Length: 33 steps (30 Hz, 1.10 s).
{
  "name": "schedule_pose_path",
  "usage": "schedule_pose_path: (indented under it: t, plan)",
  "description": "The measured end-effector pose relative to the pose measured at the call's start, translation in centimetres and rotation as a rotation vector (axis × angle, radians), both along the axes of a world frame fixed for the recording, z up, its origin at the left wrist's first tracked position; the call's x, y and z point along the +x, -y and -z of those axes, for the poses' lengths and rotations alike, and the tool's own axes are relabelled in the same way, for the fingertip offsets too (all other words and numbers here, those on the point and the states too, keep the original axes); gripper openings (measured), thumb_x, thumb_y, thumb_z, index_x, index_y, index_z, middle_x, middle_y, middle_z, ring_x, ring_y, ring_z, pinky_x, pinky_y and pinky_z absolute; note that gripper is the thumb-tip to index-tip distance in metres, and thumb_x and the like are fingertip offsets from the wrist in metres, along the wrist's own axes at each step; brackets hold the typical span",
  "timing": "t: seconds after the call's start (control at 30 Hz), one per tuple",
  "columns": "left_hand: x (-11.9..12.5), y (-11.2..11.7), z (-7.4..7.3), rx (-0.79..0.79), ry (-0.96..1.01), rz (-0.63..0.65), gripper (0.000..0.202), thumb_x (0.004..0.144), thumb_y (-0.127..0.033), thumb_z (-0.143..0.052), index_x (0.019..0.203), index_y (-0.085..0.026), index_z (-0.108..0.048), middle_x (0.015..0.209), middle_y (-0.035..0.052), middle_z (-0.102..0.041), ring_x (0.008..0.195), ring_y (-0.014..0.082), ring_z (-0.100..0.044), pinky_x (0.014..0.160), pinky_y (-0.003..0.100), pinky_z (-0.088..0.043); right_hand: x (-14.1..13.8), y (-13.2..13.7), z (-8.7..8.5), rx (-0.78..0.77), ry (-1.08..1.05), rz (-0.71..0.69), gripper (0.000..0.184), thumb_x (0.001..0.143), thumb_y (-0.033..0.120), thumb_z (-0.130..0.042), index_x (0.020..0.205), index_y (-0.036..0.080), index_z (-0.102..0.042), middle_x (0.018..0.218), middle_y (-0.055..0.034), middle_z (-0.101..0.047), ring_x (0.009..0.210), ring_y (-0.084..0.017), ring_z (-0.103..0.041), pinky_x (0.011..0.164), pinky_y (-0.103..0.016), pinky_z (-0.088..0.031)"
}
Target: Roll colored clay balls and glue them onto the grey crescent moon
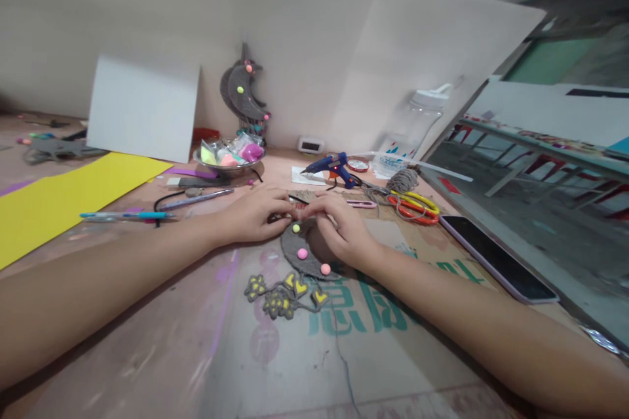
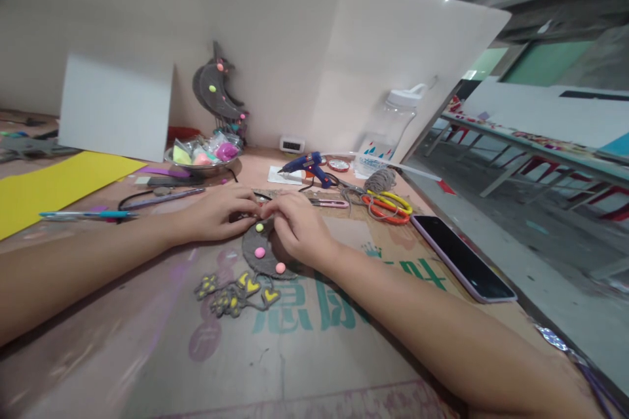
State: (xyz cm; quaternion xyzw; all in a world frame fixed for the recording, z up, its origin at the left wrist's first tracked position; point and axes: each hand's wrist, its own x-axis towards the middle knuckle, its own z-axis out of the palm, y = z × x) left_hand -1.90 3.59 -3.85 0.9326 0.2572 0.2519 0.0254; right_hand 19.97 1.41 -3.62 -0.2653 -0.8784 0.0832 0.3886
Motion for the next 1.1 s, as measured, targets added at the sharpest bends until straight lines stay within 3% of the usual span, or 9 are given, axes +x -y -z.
schedule_pose_path:
  t: [0.1, 0.2, 0.33, 0.57, 0.73, 0.97, 1.1]
  plan:
    - [0.0, -0.1, 0.1, -0.002, -0.012, -0.011, 0.022, 0.085, -0.021, -0.052, 0.101, -0.024, -0.068, 0.091, 0.0038, -0.065, 0.090, 0.0188, -0.058, 0.077, 0.030, -0.041, 0.0, -0.1, -0.1, -0.139, -0.063, 0.094, 0.021, 0.085, 0.008, -0.039, 0.084, 0.019, -0.057, 0.080, -0.0031, -0.066, 0.079, -0.017, -0.060, 0.081, -0.034, -0.045]
    - [-0.1, -0.2, 0.2, 0.000, -0.006, -0.011, 0.023, 0.085, -0.020, -0.053, 0.102, -0.024, -0.068, 0.092, 0.0040, -0.065, 0.091, 0.0188, -0.058, 0.078, 0.030, -0.042, 0.0, -0.3, -0.2, -0.210, -0.098, 0.139, 0.020, 0.087, 0.011, -0.039, 0.084, 0.019, -0.057, 0.079, -0.0025, -0.067, 0.078, -0.017, -0.061, 0.079, -0.032, -0.045]
    - [0.0, -0.1, 0.1, -0.003, 0.006, 0.001, 0.023, 0.084, -0.019, -0.053, 0.101, -0.023, -0.068, 0.094, 0.0040, -0.066, 0.092, 0.0185, -0.059, 0.078, 0.029, -0.042, -0.2, -0.4, -0.2, -0.197, -0.034, 0.122, 0.020, 0.085, 0.009, -0.041, 0.082, 0.019, -0.058, 0.081, -0.0026, -0.070, 0.081, -0.018, -0.063, 0.082, -0.034, -0.045]
    - [0.0, 0.1, 0.0, -0.022, 0.003, -0.008, 0.022, 0.085, -0.021, -0.052, 0.100, -0.023, -0.068, 0.098, 0.0040, -0.067, 0.092, 0.0185, -0.059, 0.081, 0.031, -0.043, -0.3, 0.2, -0.2, -0.223, -0.024, 0.085, 0.024, 0.083, 0.005, -0.039, 0.084, 0.019, -0.059, 0.063, 0.0009, -0.066, 0.075, -0.017, -0.064, 0.079, -0.033, -0.046]
    - [0.0, 0.0, 0.1, -0.022, -0.002, -0.011, 0.022, 0.085, -0.021, -0.053, 0.101, -0.023, -0.068, 0.098, 0.0043, -0.066, 0.092, 0.0185, -0.059, 0.080, 0.030, -0.043, -0.1, -0.1, 0.1, -0.093, -0.014, 0.116, 0.022, 0.083, 0.008, -0.045, 0.087, 0.019, -0.063, 0.079, -0.0020, -0.066, 0.078, -0.017, -0.060, 0.077, -0.031, -0.044]
    - [-0.1, 0.0, 0.0, -0.006, -0.038, -0.006, 0.024, 0.085, -0.020, -0.052, 0.102, -0.022, -0.068, 0.095, 0.0051, -0.067, 0.092, 0.0189, -0.059, 0.078, 0.030, -0.042, 1.7, -2.4, -0.7, -0.095, 0.176, -0.026, 0.008, 0.086, 0.022, -0.061, 0.087, 0.018, -0.068, 0.076, -0.0022, -0.062, 0.074, -0.016, -0.054, 0.070, -0.028, -0.042]
    - [-0.1, 0.0, 0.0, -0.007, -0.039, -0.022, 0.025, 0.085, -0.020, -0.051, 0.103, -0.022, -0.068, 0.097, 0.0052, -0.066, 0.091, 0.0189, -0.059, 0.078, 0.030, -0.042, 2.1, -2.9, -0.6, -0.081, 0.257, -0.111, 0.020, 0.081, 0.024, -0.069, 0.101, 0.020, -0.069, 0.081, -0.0029, -0.059, 0.080, -0.018, -0.054, 0.074, -0.031, -0.042]
